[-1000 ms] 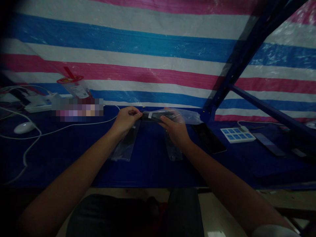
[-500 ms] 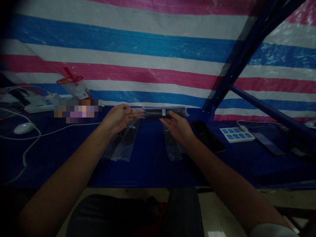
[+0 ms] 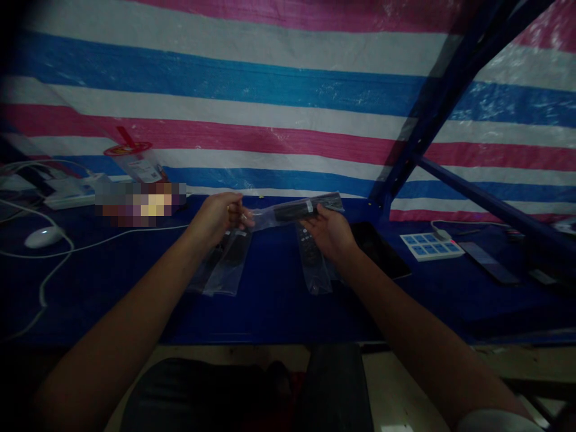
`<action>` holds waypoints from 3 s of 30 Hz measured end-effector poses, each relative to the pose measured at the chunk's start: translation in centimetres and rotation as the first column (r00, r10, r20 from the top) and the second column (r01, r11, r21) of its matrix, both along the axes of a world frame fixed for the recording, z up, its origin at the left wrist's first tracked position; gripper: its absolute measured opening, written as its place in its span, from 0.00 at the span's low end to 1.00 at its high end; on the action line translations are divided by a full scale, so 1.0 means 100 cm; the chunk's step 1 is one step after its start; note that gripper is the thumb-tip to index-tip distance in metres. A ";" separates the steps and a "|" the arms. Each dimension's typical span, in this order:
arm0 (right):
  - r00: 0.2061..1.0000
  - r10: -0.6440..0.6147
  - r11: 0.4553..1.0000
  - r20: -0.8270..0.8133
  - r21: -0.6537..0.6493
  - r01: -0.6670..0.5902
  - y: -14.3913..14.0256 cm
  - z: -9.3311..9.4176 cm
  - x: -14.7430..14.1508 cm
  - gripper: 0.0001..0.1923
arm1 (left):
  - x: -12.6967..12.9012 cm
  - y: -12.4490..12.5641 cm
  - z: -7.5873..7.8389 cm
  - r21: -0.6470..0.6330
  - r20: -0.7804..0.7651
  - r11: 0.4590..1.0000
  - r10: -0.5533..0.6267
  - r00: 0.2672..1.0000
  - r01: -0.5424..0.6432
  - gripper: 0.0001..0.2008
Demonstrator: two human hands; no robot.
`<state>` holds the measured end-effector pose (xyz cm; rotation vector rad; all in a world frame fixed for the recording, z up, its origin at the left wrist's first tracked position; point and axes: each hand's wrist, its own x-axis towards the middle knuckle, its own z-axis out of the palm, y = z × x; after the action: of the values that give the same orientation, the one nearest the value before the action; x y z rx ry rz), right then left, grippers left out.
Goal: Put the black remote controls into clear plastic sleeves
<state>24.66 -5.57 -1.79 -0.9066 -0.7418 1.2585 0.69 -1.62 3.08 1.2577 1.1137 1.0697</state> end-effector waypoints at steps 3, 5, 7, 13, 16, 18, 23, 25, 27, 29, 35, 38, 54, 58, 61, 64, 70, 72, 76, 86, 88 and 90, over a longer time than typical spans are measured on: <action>0.999 0.036 0.999 0.009 0.030 -0.036 -0.004 0.002 -0.006 0.04 | 0.001 0.004 -0.008 0.261 -0.184 0.959 0.158 0.970 -0.107 0.11; 0.996 0.092 0.995 0.022 0.046 -0.093 -0.010 0.004 -0.013 0.05 | 0.003 0.002 -0.013 0.349 -0.237 0.937 0.060 0.970 0.028 0.11; 0.987 0.154 0.986 0.042 0.049 -0.156 -0.015 0.007 -0.023 0.07 | 0.008 -0.003 -0.017 0.334 -0.256 0.917 -0.136 0.957 0.220 0.10; 0.955 0.242 0.962 0.170 0.085 -0.259 -0.023 0.007 -0.044 0.12 | 0.017 -0.015 -0.026 0.259 -0.318 0.841 -0.390 0.864 0.475 0.26; 0.920 0.191 0.972 0.343 0.064 -0.225 -0.018 0.004 -0.039 0.14 | 0.013 -0.012 -0.026 0.263 -0.404 0.823 -0.380 0.832 0.503 0.26; 0.884 0.096 0.992 0.458 0.034 -0.125 -0.013 0.003 -0.029 0.17 | 0.009 -0.009 -0.025 0.306 -0.523 0.824 -0.273 0.808 0.477 0.24; 0.744 -0.167 0.985 0.647 0.147 0.094 -0.005 0.009 0.000 0.13 | 0.001 -0.002 -0.030 0.423 -0.805 0.824 0.151 0.574 0.377 0.16; 0.671 -0.220 0.975 0.708 0.185 0.125 -0.004 0.012 0.007 0.09 | 0.001 -0.002 -0.034 0.394 -0.863 0.846 0.205 0.462 0.359 0.16; 0.573 -0.259 0.966 0.778 0.218 0.141 -0.005 0.013 0.010 0.07 | 0.002 -0.004 -0.036 0.364 -0.895 0.864 0.220 0.389 0.347 0.17; 0.450 -0.266 0.964 0.852 0.229 0.136 -0.005 0.012 0.010 0.06 | 0.003 -0.006 -0.035 0.349 -0.908 0.871 0.223 0.356 0.345 0.18; 0.009 -0.177 0.978 0.984 0.174 0.114 -0.005 0.000 0.013 0.09 | 0.004 -0.007 -0.036 0.366 -0.925 0.816 0.267 0.269 0.447 0.14; -0.119 -0.110 0.988 0.987 0.121 0.092 -0.008 -0.005 0.012 0.16 | 0.005 -0.005 -0.040 0.385 -0.920 0.795 0.289 0.267 0.468 0.12; -0.224 -0.009 0.996 0.975 0.028 0.083 -0.020 -0.001 -0.008 0.17 | 0.007 -0.004 -0.045 0.427 -0.898 0.839 0.351 0.264 0.338 0.21; -0.243 0.095 0.992 0.965 -0.071 0.107 -0.026 0.006 -0.015 0.14 | 0.009 -0.006 -0.041 0.426 -0.903 0.836 0.371 0.217 0.345 0.21; -0.242 0.113 0.991 0.964 -0.091 0.102 -0.027 0.009 -0.016 0.13 | 0.010 -0.006 -0.037 0.463 -0.885 0.818 0.406 0.228 0.341 0.20; -0.156 0.055 0.994 0.986 -0.039 0.104 -0.025 0.011 -0.014 0.13 | 0.010 -0.004 -0.033 0.540 -0.836 0.772 0.444 0.324 0.337 0.16; 0.367 -0.113 0.984 0.923 0.054 0.167 -0.017 0.014 -0.006 0.09 | 0.013 -0.009 -0.023 0.654 -0.681 0.646 0.276 0.678 0.394 0.10; 0.560 -0.160 0.982 0.813 0.071 0.177 -0.015 0.014 -0.006 0.08 | 0.016 -0.015 -0.019 0.648 -0.636 0.637 0.150 0.757 0.419 0.09; 0.745 -0.280 0.955 0.605 0.096 0.281 -0.016 0.013 -0.011 0.15 | 0.022 -0.029 -0.016 0.585 -0.604 0.631 -0.081 0.793 0.510 0.14; 0.868 -0.301 0.954 0.396 0.126 0.274 -0.023 0.008 -0.027 0.32 | 0.033 -0.049 -0.016 0.560 -0.660 0.575 -0.124 0.741 0.596 0.33; 0.914 -0.243 0.969 0.326 0.119 0.216 -0.024 0.010 -0.030 0.32 | 0.034 -0.047 -0.017 0.553 -0.624 0.634 -0.115 0.773 0.541 0.26; 0.957 -0.145 0.986 0.250 0.116 0.119 -0.025 0.015 -0.031 0.29 | 0.034 -0.043 -0.018 0.488 -0.530 0.726 -0.196 0.825 0.485 0.21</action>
<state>21.60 -8.04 -0.33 -1.0325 -0.9250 0.9868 4.14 -5.96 1.27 2.2343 0.8027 0.8818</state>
